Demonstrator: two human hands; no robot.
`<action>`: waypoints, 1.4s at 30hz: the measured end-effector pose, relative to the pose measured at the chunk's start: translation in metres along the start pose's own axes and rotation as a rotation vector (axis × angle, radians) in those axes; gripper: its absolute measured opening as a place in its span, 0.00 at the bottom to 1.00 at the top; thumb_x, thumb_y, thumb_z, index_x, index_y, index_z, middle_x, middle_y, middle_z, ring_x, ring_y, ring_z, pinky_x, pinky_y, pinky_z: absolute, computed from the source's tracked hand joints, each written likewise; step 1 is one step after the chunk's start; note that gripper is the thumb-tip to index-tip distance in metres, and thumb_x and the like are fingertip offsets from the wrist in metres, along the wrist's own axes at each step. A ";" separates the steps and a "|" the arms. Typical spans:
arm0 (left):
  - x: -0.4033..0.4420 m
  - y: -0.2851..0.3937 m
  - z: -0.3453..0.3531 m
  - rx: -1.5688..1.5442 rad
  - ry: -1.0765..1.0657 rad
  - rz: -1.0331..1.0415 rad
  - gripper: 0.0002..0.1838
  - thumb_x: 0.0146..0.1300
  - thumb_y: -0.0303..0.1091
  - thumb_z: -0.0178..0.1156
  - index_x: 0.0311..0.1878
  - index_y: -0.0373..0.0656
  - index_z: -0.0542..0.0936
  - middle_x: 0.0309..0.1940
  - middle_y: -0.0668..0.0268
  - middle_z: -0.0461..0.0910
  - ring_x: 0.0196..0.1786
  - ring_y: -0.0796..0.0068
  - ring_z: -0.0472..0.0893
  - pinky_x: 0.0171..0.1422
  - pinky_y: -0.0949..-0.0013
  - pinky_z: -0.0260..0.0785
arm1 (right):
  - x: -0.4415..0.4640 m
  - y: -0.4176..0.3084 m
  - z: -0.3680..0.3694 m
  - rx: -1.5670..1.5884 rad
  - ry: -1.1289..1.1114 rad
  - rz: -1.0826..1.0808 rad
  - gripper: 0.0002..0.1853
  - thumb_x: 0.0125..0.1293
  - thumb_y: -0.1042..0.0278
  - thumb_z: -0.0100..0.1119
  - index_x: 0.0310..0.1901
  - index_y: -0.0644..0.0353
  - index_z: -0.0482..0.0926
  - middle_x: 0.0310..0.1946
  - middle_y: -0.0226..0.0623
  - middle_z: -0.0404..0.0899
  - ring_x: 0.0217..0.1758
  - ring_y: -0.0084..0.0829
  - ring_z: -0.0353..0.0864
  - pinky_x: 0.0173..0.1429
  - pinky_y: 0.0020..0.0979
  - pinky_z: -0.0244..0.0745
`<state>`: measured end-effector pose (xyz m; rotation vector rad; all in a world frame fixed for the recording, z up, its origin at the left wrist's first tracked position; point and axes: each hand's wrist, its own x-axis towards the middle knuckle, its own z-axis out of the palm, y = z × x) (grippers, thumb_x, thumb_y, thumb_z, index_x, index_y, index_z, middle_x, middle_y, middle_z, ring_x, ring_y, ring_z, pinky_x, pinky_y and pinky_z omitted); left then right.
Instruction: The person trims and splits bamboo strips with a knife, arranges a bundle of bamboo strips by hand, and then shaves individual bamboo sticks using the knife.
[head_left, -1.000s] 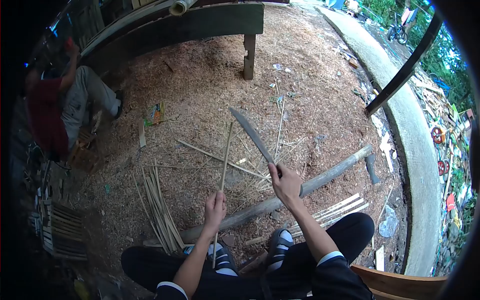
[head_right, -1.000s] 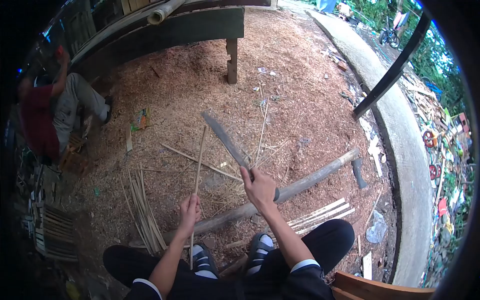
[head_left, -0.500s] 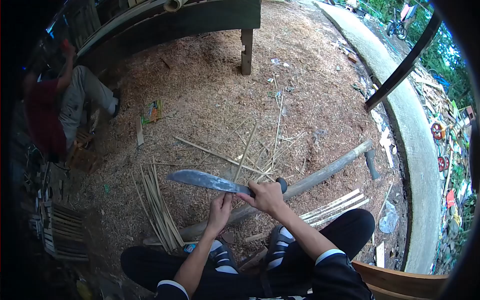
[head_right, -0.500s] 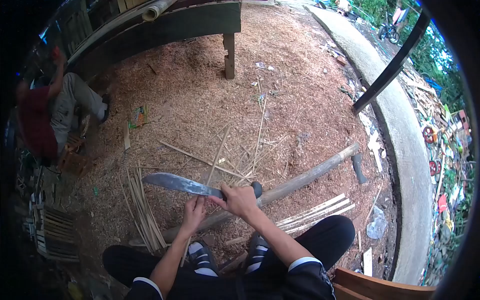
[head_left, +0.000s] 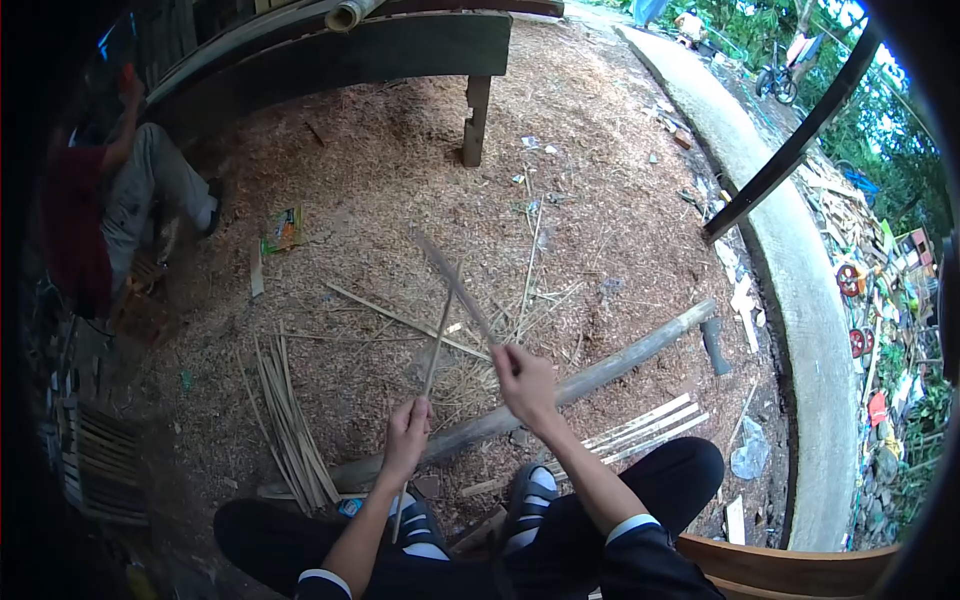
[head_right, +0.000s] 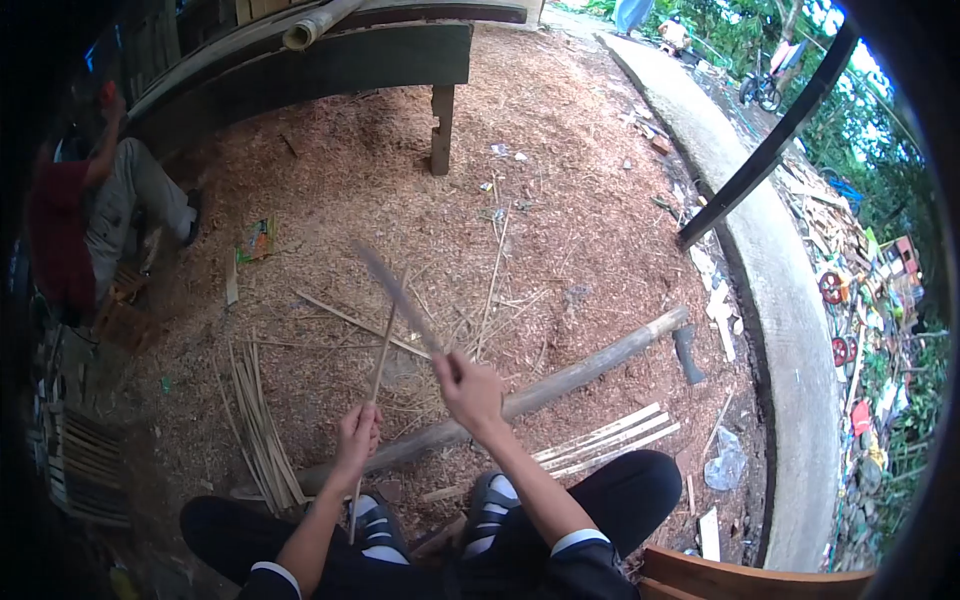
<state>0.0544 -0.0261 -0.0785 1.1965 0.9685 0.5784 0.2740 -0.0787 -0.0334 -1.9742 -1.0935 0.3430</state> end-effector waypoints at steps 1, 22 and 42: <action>0.002 0.003 0.001 0.020 -0.010 0.010 0.21 0.80 0.48 0.47 0.33 0.45 0.73 0.20 0.79 0.64 0.20 0.91 0.61 0.22 0.79 0.49 | -0.007 -0.007 0.003 -0.035 -0.056 -0.091 0.21 0.71 0.48 0.58 0.31 0.61 0.78 0.17 0.42 0.76 0.20 0.43 0.78 0.29 0.40 0.71; -0.013 0.025 -0.014 -0.214 0.047 -0.029 0.19 0.81 0.46 0.46 0.34 0.44 0.71 0.19 0.80 0.60 0.17 0.90 0.59 0.19 0.79 0.50 | 0.036 0.059 -0.048 -0.078 0.155 0.280 0.33 0.77 0.37 0.42 0.29 0.60 0.79 0.20 0.46 0.79 0.24 0.46 0.80 0.31 0.46 0.71; 0.011 0.014 0.017 0.150 0.069 0.283 0.17 0.77 0.40 0.54 0.33 0.37 0.77 0.19 0.77 0.68 0.23 0.88 0.63 0.27 0.73 0.54 | -0.005 -0.002 0.001 -0.474 -0.157 -0.502 0.29 0.61 0.29 0.60 0.27 0.52 0.75 0.16 0.33 0.79 0.19 0.38 0.80 0.26 0.38 0.71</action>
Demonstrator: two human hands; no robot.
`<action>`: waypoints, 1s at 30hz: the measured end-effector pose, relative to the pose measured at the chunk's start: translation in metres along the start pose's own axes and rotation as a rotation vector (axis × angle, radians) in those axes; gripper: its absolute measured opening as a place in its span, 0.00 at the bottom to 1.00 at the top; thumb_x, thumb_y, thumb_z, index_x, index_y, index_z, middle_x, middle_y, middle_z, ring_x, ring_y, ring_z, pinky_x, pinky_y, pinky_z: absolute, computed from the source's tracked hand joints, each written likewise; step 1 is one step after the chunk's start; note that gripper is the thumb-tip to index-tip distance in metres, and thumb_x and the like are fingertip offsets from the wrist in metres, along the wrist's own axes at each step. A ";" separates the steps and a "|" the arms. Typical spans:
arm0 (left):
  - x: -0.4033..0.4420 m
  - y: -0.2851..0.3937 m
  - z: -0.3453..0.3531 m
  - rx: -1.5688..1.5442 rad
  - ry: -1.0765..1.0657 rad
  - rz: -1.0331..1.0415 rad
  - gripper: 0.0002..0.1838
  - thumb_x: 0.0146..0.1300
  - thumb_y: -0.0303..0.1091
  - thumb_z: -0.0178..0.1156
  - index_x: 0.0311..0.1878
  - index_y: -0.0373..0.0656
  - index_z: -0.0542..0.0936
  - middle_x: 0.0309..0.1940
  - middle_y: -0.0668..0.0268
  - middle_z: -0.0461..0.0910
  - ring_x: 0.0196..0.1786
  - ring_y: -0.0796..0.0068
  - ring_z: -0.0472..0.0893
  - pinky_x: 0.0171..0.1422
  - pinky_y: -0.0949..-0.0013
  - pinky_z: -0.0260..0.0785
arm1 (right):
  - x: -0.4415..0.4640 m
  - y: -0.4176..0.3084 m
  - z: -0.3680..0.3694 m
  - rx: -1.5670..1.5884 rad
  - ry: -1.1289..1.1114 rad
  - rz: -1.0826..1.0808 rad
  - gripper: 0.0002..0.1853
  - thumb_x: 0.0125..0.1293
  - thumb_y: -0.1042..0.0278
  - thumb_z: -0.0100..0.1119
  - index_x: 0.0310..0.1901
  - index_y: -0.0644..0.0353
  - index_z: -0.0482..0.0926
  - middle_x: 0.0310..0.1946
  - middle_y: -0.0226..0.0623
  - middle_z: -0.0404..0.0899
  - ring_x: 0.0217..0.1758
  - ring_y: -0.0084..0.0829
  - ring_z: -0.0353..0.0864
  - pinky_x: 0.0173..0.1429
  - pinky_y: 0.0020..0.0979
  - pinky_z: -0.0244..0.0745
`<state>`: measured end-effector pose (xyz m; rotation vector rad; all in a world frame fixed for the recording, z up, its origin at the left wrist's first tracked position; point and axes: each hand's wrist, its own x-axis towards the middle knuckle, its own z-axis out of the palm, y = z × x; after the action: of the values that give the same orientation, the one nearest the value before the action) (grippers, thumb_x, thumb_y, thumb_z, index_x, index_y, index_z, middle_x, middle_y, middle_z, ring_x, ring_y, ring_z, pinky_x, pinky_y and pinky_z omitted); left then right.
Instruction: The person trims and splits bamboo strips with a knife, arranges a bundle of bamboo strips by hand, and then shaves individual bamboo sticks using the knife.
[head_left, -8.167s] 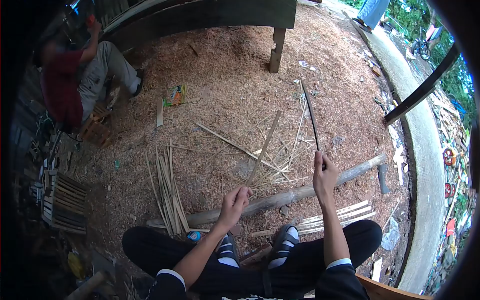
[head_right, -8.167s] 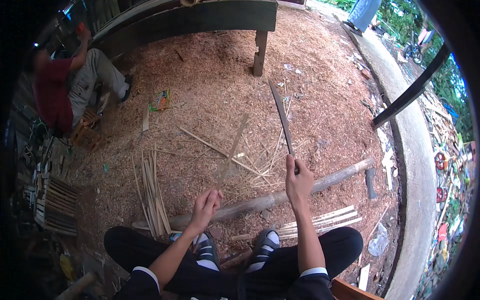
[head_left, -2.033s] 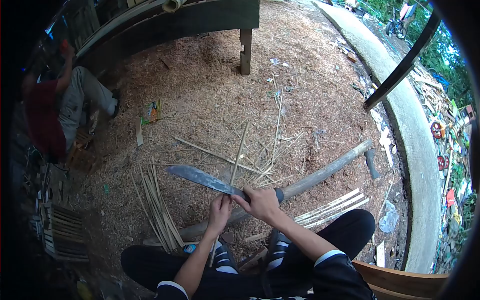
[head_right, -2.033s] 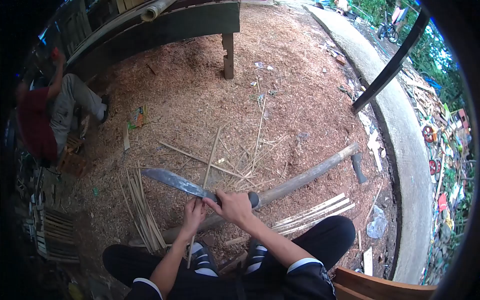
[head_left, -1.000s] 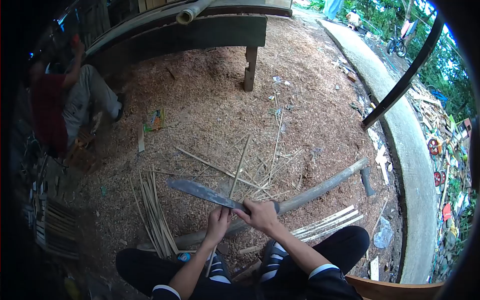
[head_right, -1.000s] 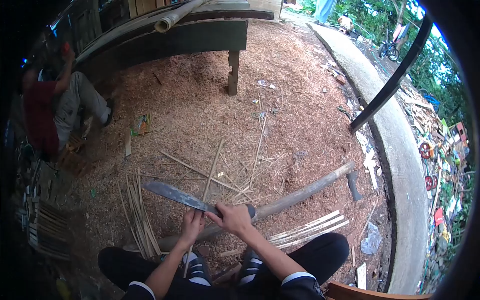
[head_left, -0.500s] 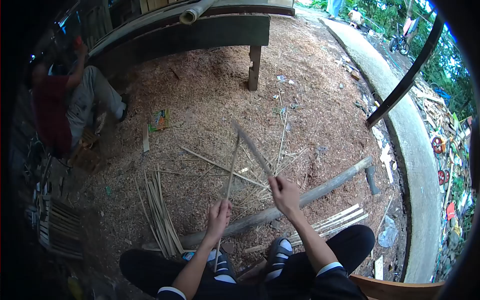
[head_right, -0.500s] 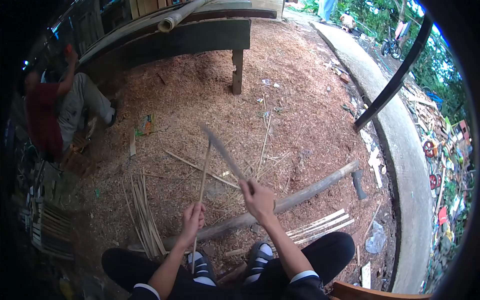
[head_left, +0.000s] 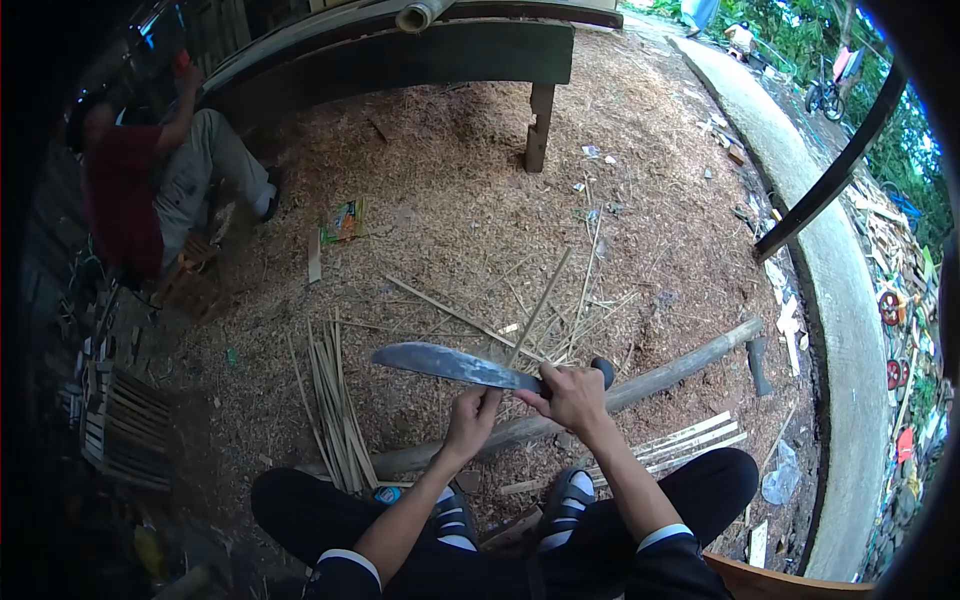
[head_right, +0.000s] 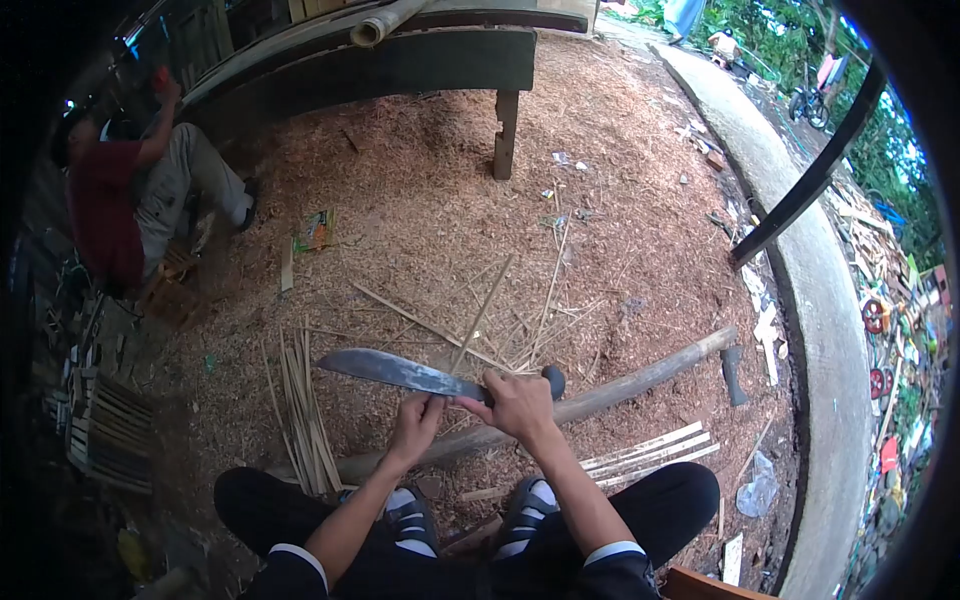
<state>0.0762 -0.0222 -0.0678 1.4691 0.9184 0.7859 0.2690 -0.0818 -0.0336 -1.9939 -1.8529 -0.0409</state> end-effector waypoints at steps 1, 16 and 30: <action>-0.002 0.003 0.000 -0.043 -0.016 -0.027 0.18 0.78 0.41 0.53 0.33 0.38 0.76 0.19 0.78 0.67 0.23 0.89 0.63 0.26 0.74 0.54 | 0.001 0.013 0.009 0.015 0.050 0.031 0.30 0.64 0.28 0.57 0.28 0.52 0.77 0.15 0.32 0.77 0.16 0.37 0.78 0.23 0.36 0.69; 0.002 0.015 -0.025 -0.212 -0.025 0.010 0.14 0.80 0.39 0.48 0.57 0.39 0.74 0.36 0.65 0.83 0.34 0.84 0.73 0.43 0.76 0.70 | 0.010 0.031 -0.016 1.072 0.135 0.752 0.25 0.75 0.41 0.52 0.30 0.55 0.75 0.14 0.19 0.65 0.12 0.13 0.60 0.14 0.21 0.53; -0.006 0.011 -0.004 -0.129 -0.197 -0.019 0.18 0.74 0.33 0.59 0.63 0.37 0.73 0.44 0.56 0.86 0.47 0.71 0.86 0.52 0.68 0.79 | 0.019 -0.048 -0.027 1.571 -0.095 0.768 0.18 0.68 0.64 0.68 0.54 0.65 0.79 0.14 0.21 0.66 0.13 0.15 0.62 0.18 0.25 0.57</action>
<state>0.0711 -0.0265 -0.0565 1.3950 0.7186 0.6608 0.2317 -0.0711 0.0105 -1.2505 -0.4720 1.2714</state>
